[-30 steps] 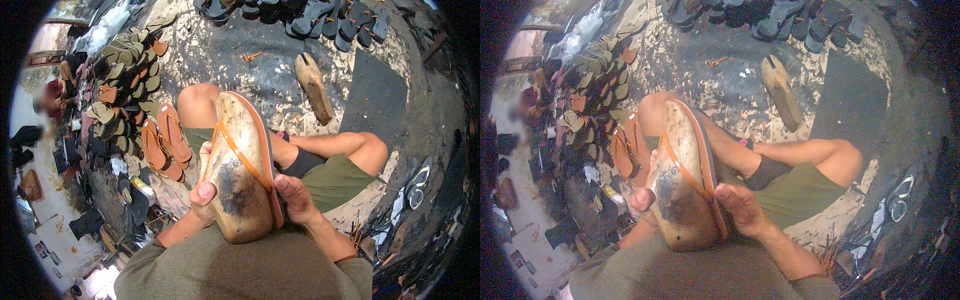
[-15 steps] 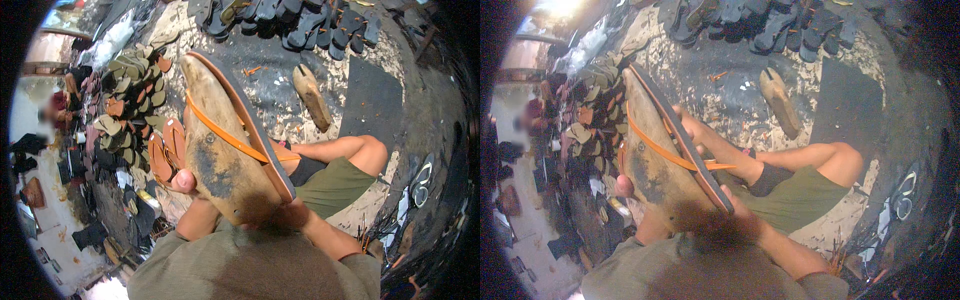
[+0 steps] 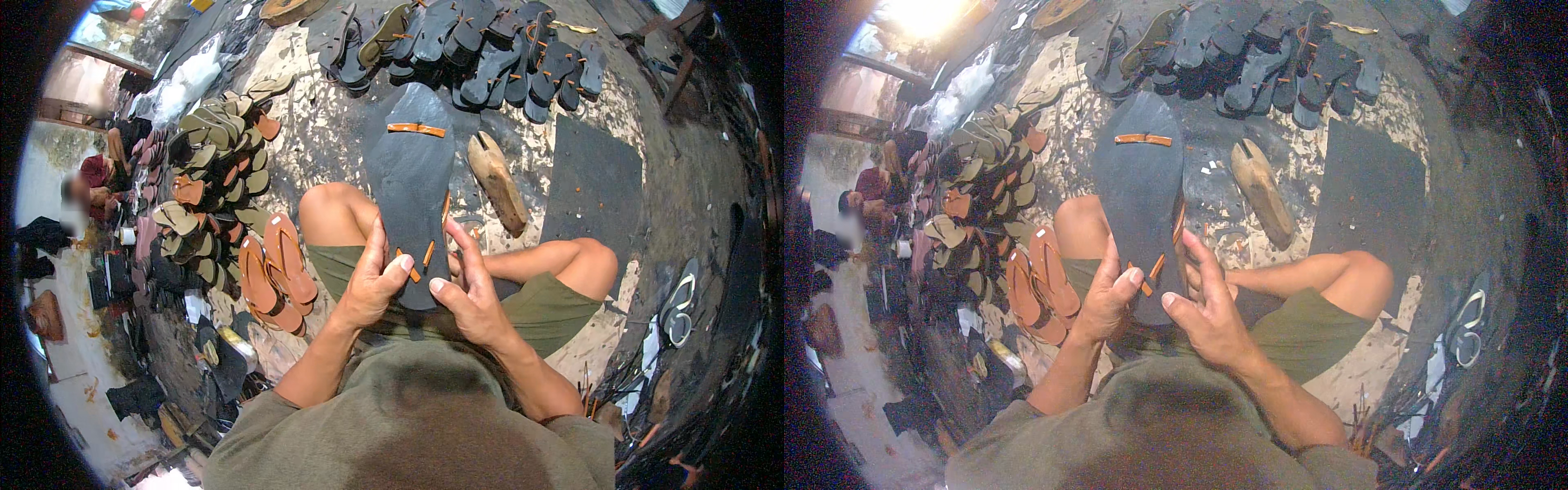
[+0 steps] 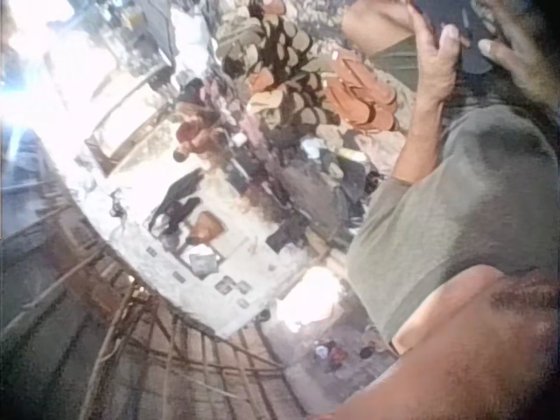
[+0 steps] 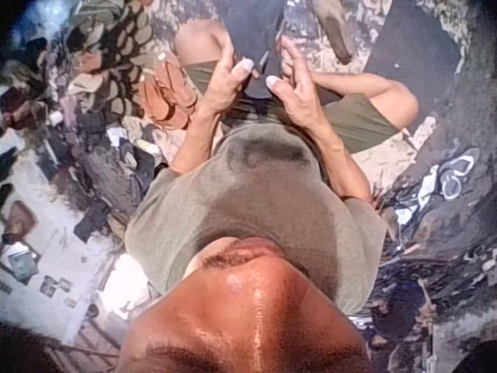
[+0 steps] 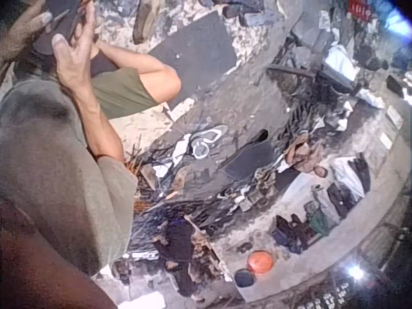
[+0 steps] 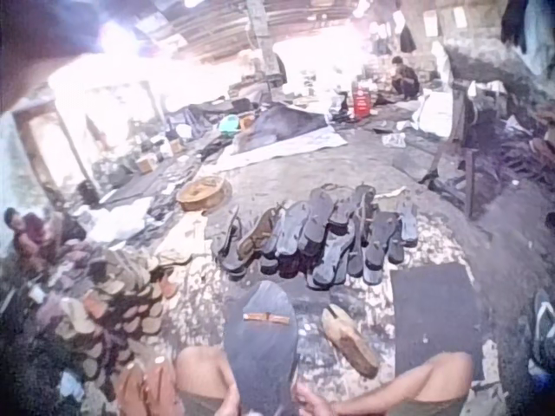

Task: The person sits on the floor and assembles flip-flops by inserting straps into the soles. They handle multiple flip-flops, turning them over and pressing the straps into place, then set each completed pair aside.

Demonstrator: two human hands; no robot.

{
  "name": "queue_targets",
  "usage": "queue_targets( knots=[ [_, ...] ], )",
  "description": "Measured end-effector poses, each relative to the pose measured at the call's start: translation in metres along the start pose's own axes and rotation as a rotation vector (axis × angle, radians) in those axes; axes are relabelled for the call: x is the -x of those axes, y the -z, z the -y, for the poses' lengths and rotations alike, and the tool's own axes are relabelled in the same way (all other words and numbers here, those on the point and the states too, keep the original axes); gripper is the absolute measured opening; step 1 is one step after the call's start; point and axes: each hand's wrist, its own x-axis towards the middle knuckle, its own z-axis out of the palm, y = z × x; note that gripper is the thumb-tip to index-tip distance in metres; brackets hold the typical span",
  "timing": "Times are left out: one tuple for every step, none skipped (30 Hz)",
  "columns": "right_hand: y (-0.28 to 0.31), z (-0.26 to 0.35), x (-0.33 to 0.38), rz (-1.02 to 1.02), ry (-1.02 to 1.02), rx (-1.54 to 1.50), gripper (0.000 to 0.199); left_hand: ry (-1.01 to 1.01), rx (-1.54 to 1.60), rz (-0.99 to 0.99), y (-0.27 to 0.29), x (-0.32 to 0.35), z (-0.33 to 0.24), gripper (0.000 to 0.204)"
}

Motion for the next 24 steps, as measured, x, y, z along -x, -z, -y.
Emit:
queue_targets(
  knots=[
    [0.002,-0.003,-0.001,-0.012,0.005,0.038,0.081,-0.02,-0.038,0.002,0.003,0.0,0.001,0.084],
    [0.005,-0.005,-0.005,-0.02,0.014,0.074,0.081,-0.045,-0.08,0.003,0.006,-0.001,0.0,0.082],
    [0.006,-0.003,-0.009,-0.028,0.024,0.111,0.08,-0.037,-0.001,-0.027,0.008,-0.002,-0.002,0.08],
    [0.008,0.006,-0.009,-0.072,0.132,0.576,0.078,-0.029,0.078,-0.055,0.01,-0.001,-0.003,0.079],
    [0.005,0.023,-0.012,-0.102,0.248,1.036,0.076,-0.031,0.155,-0.095,0.014,-0.001,-0.003,0.078],
    [0.0,0.03,-0.016,-0.166,0.304,1.062,0.07,-0.071,0.116,-0.12,0.015,-0.003,-0.003,0.077],
    [-0.005,0.036,-0.02,-0.237,0.359,1.084,0.065,-0.111,0.076,-0.146,0.016,-0.006,-0.003,0.076],
    [-0.01,0.041,-0.021,-0.315,0.402,1.108,0.061,-0.141,0.041,-0.171,0.016,-0.006,-0.001,0.075],
    [-0.017,0.047,-0.026,-0.288,0.482,1.131,0.056,-0.128,0.006,-0.185,0.016,-0.006,0.001,0.078],
    [-0.021,0.05,-0.033,-0.259,0.561,1.151,0.051,-0.12,-0.03,-0.2,0.017,-0.007,0.001,0.081],
    [-0.023,0.052,-0.041,-0.226,0.565,1.217,0.04,-0.131,-0.057,-0.218,0.017,-0.008,0.005,0.083],
    [-0.021,0.049,-0.042,-0.217,0.627,1.244,0.036,-0.155,-0.035,-0.212,0.015,-0.01,0.004,0.085],
    [-0.017,0.044,-0.043,-0.207,0.689,1.27,0.032,-0.178,-0.013,-0.202,0.012,-0.011,0.002,0.088],
    [-0.015,0.041,-0.042,-0.189,0.743,1.293,0.029,-0.195,-0.011,-0.198,0.013,-0.013,0.005,0.088],
    [-0.015,0.042,-0.043,-0.175,0.773,1.321,0.023,-0.211,-0.009,-0.195,0.016,-0.016,0.009,0.087],
    [-0.013,0.044,-0.044,-0.116,0.782,1.372,0.025,-0.229,-0.007,-0.195,0.017,-0.018,0.012,0.086],
    [-0.01,0.046,-0.046,-0.049,0.795,1.419,0.026,-0.225,0.012,-0.207,0.017,-0.018,0.011,0.085],
    [-0.008,0.05,-0.048,0.022,0.809,1.464,0.028,-0.222,0.032,-0.222,0.014,-0.019,0.01,0.084],
    [-0.009,0.061,-0.046,0.091,0.757,1.572,0.028,-0.22,0.052,-0.24,0.013,-0.02,0.01,0.083],
    [-0.006,0.064,-0.047,0.118,0.726,1.5,0.028,-0.174,0.141,-0.231,0.014,-0.019,0.011,0.082],
    [-0.003,0.068,-0.05,0.148,0.695,1.427,0.027,-0.134,0.229,-0.224,0.015,-0.02,0.01,0.081],
    [0.001,0.071,-0.053,0.183,0.663,1.353,0.027,-0.098,0.318,-0.218,0.016,-0.021,0.009,0.081],
    [0.012,0.066,-0.055,0.087,0.507,1.137,0.034,-0.141,0.413,-0.223,0.011,-0.024,0.001,0.081],
    [0.022,0.052,-0.069,-0.063,0.507,0.852,0.053,-0.16,0.506,-0.158,0.01,-0.021,-0.004,0.083]
  ],
)
